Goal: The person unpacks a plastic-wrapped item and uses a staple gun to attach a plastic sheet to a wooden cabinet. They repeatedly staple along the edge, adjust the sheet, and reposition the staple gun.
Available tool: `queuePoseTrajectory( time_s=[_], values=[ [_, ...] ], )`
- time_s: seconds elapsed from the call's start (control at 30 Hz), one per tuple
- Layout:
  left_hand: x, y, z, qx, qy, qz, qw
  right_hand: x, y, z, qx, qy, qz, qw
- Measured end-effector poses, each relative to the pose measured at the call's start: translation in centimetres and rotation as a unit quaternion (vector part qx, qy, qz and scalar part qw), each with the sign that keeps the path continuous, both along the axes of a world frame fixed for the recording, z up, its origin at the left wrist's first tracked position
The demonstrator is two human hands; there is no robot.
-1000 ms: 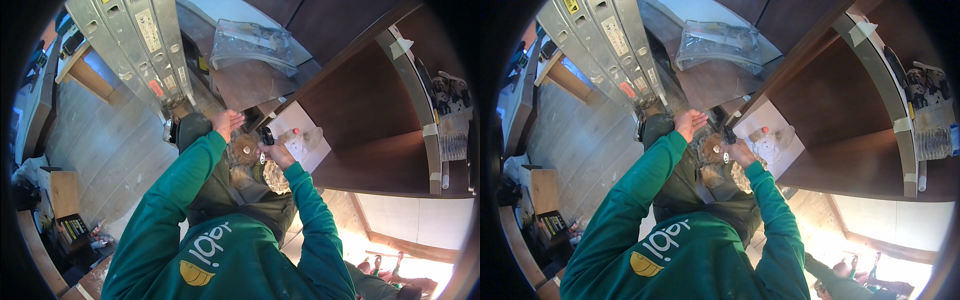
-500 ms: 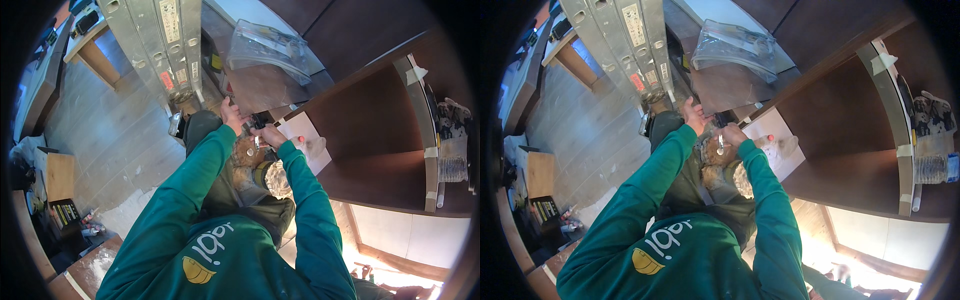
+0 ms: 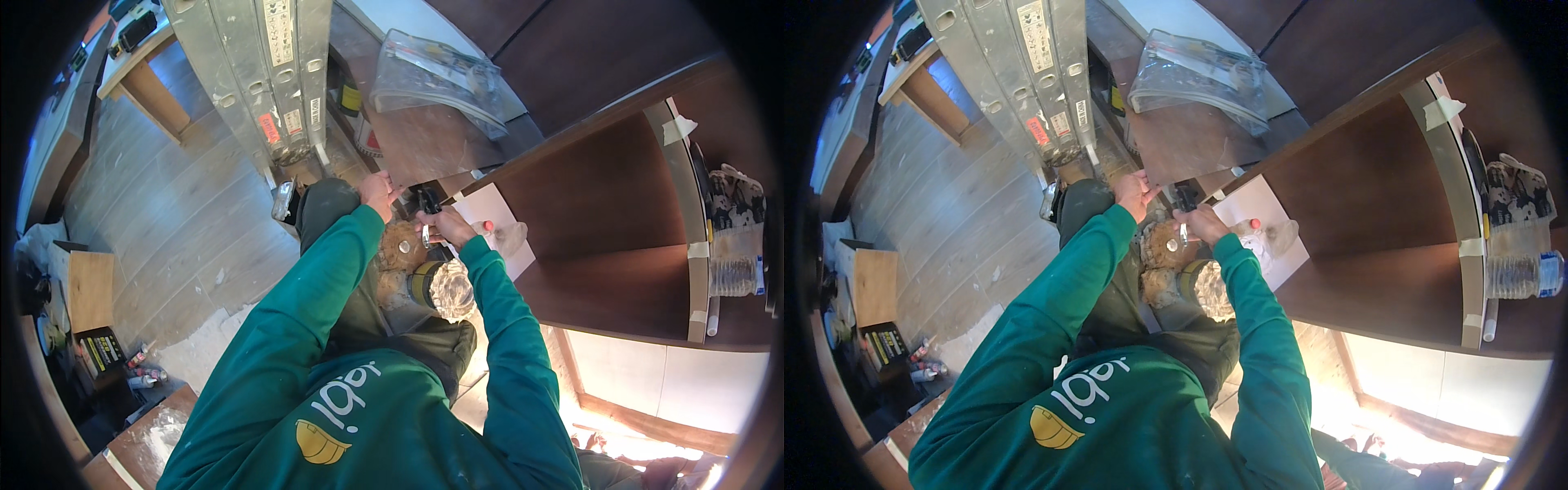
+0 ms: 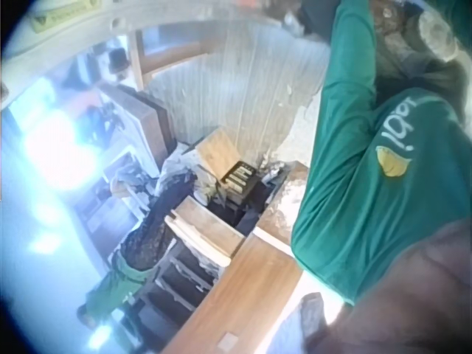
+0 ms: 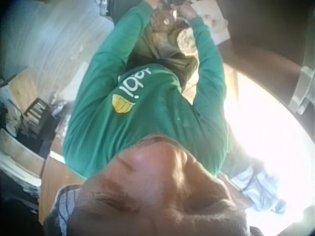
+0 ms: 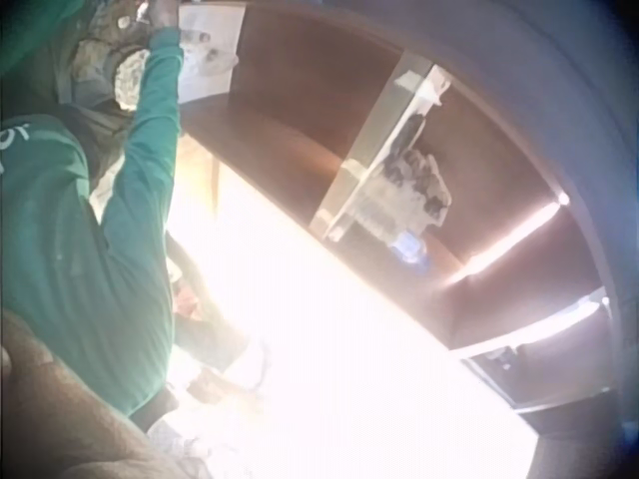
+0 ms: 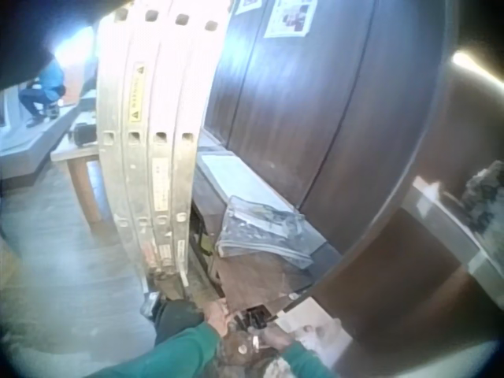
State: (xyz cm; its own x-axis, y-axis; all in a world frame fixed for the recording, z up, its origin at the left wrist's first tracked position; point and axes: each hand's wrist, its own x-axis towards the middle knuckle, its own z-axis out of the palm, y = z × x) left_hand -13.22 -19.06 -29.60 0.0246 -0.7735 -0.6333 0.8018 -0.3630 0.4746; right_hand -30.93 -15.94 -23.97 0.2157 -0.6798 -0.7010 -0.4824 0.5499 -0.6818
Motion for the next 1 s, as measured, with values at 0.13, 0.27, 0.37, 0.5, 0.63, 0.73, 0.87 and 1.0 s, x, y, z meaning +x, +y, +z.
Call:
queuePoseTrajectory(
  time_s=[0.13,0.27,0.37,0.5,0.63,0.73,0.87,1.0],
  values=[
    [-0.1,0.0,-0.6,-0.011,-0.013,0.002,1.000,0.7,-0.2,0.5,-0.007,-0.003,0.017,1.000],
    [-0.3,0.0,0.2,0.032,-0.020,0.031,0.999,1.5,-0.8,0.9,-0.001,-0.001,0.028,1.000],
    [0.0,0.2,0.7,0.041,-0.010,0.040,0.998,1.6,-1.2,0.2,0.006,0.004,0.039,0.999],
    [0.0,0.2,1.6,0.049,-0.029,0.018,0.998,1.6,-1.2,-0.1,0.000,-0.001,0.043,0.999],
    [-0.1,-0.1,1.9,0.053,-0.021,-0.007,0.998,2.1,-1.3,0.5,0.013,-0.026,0.029,0.999],
    [-0.1,-0.5,1.4,0.052,-0.034,-0.016,0.998,2.3,-1.6,0.2,0.012,-0.025,0.034,0.999],
    [-0.3,-0.6,1.8,0.062,-0.018,-0.017,0.998,2.2,-1.9,-0.1,-0.001,-0.012,0.049,0.999],
    [-0.5,-1.2,0.9,0.058,-0.045,0.006,0.997,2.6,-2.2,-0.3,-0.011,0.001,0.062,0.998]
  ],
)
